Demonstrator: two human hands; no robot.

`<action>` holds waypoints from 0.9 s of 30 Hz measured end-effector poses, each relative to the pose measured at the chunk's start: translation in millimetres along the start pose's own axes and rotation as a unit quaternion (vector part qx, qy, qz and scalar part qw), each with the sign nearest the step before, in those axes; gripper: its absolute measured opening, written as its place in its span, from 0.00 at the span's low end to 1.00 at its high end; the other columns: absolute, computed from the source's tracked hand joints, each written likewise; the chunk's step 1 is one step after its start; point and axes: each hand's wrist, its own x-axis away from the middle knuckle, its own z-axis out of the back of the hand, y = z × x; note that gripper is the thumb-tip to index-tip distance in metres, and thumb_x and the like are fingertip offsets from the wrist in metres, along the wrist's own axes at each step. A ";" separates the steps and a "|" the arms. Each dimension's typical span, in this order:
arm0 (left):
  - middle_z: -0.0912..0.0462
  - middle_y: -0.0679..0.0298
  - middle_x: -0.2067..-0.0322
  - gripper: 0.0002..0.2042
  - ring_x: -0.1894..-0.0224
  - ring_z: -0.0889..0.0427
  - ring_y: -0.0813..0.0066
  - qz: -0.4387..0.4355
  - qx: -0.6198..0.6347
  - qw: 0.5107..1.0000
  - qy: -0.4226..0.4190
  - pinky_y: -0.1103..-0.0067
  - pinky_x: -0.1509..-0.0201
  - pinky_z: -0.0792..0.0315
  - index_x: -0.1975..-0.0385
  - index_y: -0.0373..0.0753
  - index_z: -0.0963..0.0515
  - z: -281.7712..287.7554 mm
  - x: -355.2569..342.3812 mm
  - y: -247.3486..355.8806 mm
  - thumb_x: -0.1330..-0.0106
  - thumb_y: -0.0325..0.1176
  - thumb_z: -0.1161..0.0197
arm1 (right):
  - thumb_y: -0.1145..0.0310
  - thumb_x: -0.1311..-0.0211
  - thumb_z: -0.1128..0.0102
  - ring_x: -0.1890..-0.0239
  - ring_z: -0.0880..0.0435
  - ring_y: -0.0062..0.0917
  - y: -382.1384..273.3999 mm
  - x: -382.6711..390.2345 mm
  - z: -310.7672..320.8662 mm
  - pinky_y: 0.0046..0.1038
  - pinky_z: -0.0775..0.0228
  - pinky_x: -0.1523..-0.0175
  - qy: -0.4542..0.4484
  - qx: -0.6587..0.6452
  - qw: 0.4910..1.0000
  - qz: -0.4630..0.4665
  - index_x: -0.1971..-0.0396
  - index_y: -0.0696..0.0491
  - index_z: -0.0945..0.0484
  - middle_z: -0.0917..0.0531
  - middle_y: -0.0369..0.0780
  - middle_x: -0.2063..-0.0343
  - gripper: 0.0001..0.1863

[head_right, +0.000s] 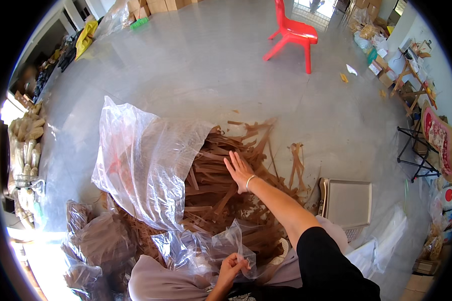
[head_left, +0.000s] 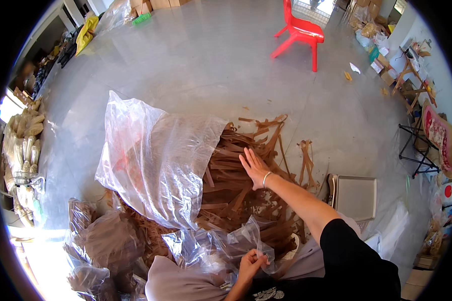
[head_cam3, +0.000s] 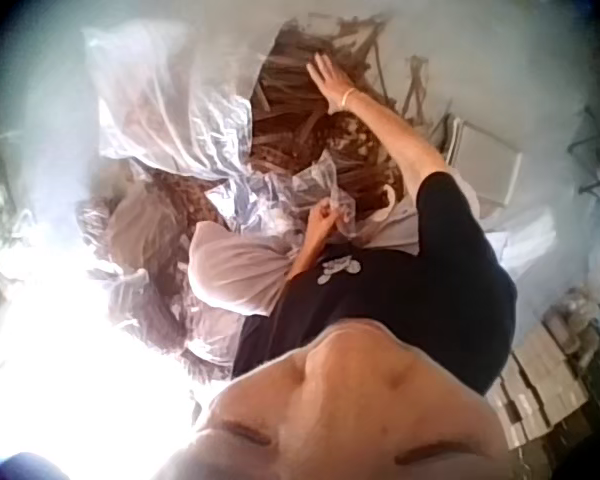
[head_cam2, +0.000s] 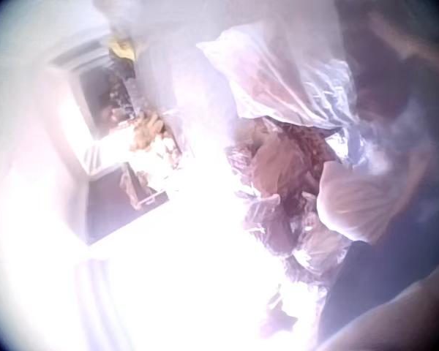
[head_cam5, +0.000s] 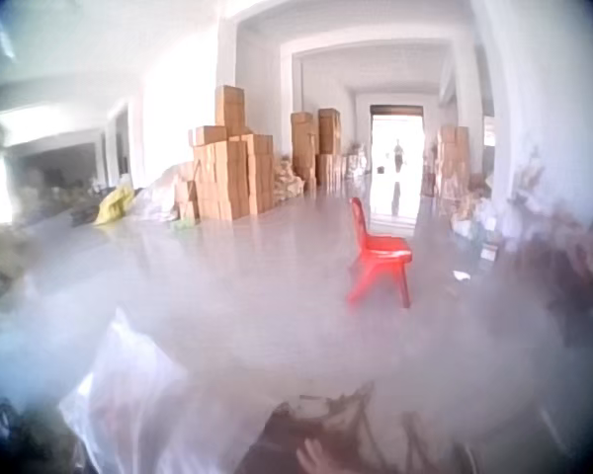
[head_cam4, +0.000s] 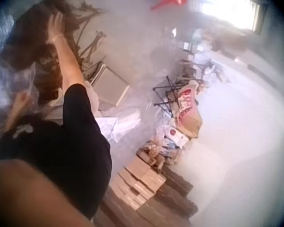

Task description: The person sits on the floor and repeatedly picks up bundles of brown dried strips from a large pile. They align the strips by hand and place them into clear plastic bags. The person continues this process of gathering, aligning, and bagging the strips throughout the video.

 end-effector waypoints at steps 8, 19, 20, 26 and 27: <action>0.21 0.64 0.76 0.03 0.72 0.23 0.81 0.016 -0.006 1.000 -0.007 0.85 0.65 0.31 0.71 0.37 0.30 2.1 -4.5 0.4 0.39 0.26 0.43 | 0.55 0.82 0.18 0.37 0.44 0.43 20.8 -31.4 6.8 0.34 0.48 0.34 -0.116 0.006 0.993 -0.022 0.36 0.52 0.76 0.60 0.53 0.34 0.79; 0.22 0.68 0.78 0.04 0.76 0.25 0.85 0.022 0.003 1.000 0.009 0.89 0.72 0.35 0.71 0.39 0.31 -1.7 -6.5 4.5 0.39 0.25 0.42 | 0.56 0.76 0.20 0.32 0.56 0.42 41.5 -38.5 -4.7 0.38 0.62 0.30 -0.110 -0.082 0.990 -0.046 0.35 0.49 0.76 0.60 0.52 0.35 0.75; 0.22 0.68 0.78 0.04 0.76 0.25 0.85 0.027 0.003 1.000 0.013 0.89 0.72 0.35 0.71 0.39 0.31 -2.0 -6.8 5.2 0.39 0.25 0.42 | 0.56 0.75 0.20 0.34 0.53 0.42 41.1 -41.0 -2.9 0.37 0.61 0.31 -0.113 -0.074 0.990 -0.044 0.35 0.50 0.75 0.55 0.52 0.37 0.75; 0.22 0.68 0.78 0.04 0.75 0.25 0.85 0.029 0.013 0.999 0.009 0.89 0.70 0.34 0.71 0.39 0.31 -3.0 -9.1 4.0 0.39 0.25 0.42 | 0.56 0.72 0.24 0.45 0.38 0.41 37.8 -32.9 -23.6 0.35 0.53 0.34 -0.022 -0.028 0.999 -0.031 0.36 0.61 0.71 0.36 0.49 0.52 0.70; 0.22 0.68 0.78 0.04 0.75 0.25 0.85 0.029 0.014 0.999 0.011 0.89 0.70 0.33 0.71 0.39 0.31 -2.9 -9.1 3.3 0.39 0.25 0.42 | 0.63 0.67 0.27 0.44 0.39 0.42 29.9 -28.9 -24.3 0.35 0.53 0.33 -0.044 -0.054 0.996 -0.049 0.36 0.62 0.69 0.38 0.51 0.49 0.65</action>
